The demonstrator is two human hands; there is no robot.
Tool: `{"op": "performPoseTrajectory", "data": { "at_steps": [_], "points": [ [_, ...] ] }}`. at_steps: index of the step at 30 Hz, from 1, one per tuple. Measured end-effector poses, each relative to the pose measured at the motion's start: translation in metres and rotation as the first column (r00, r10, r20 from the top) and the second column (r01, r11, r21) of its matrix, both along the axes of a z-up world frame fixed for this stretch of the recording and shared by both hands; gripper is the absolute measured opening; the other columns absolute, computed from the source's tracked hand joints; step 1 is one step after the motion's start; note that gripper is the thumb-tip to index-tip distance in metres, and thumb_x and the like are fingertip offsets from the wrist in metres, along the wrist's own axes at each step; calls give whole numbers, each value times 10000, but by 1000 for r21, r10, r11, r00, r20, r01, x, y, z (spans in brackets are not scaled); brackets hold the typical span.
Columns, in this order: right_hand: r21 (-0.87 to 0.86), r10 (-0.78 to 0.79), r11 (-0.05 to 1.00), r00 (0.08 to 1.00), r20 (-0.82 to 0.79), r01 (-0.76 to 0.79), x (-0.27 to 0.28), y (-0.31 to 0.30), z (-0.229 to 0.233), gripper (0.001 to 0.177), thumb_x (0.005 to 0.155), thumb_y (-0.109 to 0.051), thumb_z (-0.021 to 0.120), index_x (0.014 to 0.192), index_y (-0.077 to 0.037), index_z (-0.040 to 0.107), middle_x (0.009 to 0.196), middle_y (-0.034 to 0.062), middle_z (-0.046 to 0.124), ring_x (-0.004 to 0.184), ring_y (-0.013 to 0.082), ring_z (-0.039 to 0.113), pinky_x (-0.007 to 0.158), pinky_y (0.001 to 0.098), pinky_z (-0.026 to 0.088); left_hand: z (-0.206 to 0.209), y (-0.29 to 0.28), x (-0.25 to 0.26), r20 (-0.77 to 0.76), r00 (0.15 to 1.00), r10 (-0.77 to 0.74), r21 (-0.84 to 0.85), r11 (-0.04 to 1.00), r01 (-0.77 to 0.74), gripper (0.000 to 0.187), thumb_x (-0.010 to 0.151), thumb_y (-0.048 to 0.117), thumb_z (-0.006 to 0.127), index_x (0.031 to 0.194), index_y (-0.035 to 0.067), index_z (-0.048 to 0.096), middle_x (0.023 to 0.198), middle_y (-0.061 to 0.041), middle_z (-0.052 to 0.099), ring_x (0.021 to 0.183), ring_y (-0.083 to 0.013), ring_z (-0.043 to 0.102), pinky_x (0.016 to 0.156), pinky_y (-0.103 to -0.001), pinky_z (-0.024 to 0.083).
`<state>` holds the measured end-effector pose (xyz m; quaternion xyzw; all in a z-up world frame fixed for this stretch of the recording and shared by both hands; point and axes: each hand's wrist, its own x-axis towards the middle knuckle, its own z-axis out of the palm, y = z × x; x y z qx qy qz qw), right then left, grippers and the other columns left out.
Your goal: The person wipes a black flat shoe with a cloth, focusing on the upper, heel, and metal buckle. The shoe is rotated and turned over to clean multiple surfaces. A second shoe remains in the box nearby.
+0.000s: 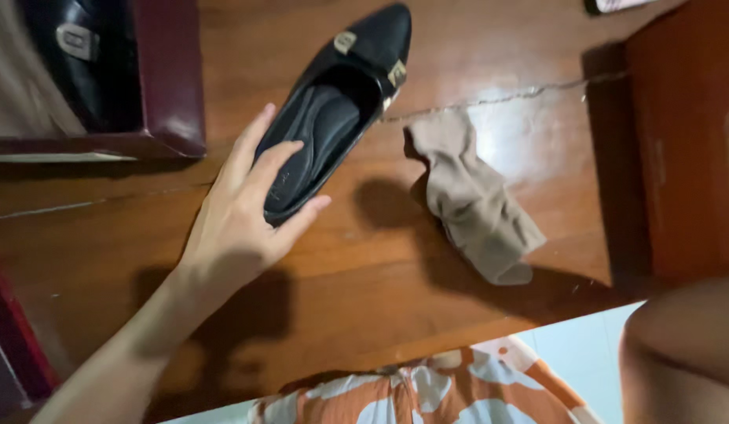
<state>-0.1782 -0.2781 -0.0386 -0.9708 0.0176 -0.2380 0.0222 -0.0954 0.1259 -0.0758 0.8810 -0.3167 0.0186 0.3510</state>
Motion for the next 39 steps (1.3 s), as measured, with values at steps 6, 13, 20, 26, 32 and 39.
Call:
{"op": "performPoseTrajectory", "data": {
  "at_steps": [6,13,20,26,32,39],
  "points": [
    [-50,11,999,1000,-10,-11,9,-16,2,158,891,-41,811,1030,-68,740,978,96,733,829,218,718,730,325,576,-14,0,10,192,981,-37,-20,999,41,482,807,195,892,1150,-34,642,1509,-288,484,1313,-446,589,1071,-480,530],
    [-64,50,997,999,-2,-50,24,-30,-1,126,898,-41,787,1009,-62,731,967,90,727,822,219,714,729,327,574,-16,1,10,213,976,-42,-26,998,49,446,796,167,901,1094,-52,652,1476,-312,512,1307,-451,595,1085,-486,535],
    [-76,77,994,997,2,-76,33,-35,-3,93,906,-42,762,989,-56,722,956,85,721,815,219,711,728,329,572,-16,0,11,214,975,-51,-23,998,57,430,800,163,903,1078,-56,658,1478,-321,514,1319,-454,598,1099,-486,537],
    [-77,87,993,996,9,-86,39,-34,-5,66,912,-42,741,971,-51,715,946,80,716,809,220,708,728,330,570,-14,0,11,216,975,-55,-23,998,61,419,806,161,899,1070,-58,658,1473,-327,515,1307,-449,601,1079,-481,544],
    [-88,95,992,995,3,-95,48,-30,-9,38,918,-43,720,954,-46,707,937,75,711,803,221,705,727,332,568,-16,1,12,225,972,-62,-19,997,69,423,809,174,906,1068,-56,663,1470,-322,512,1292,-447,605,1065,-482,543],
    [-79,93,993,996,13,-91,57,-20,-25,10,925,-43,695,933,-40,698,926,69,705,796,222,701,726,333,566,-19,3,12,207,977,-46,-41,998,56,498,796,172,902,1154,-47,635,1488,-316,497,1311,-455,593,1083,-483,532]
  ]
}}
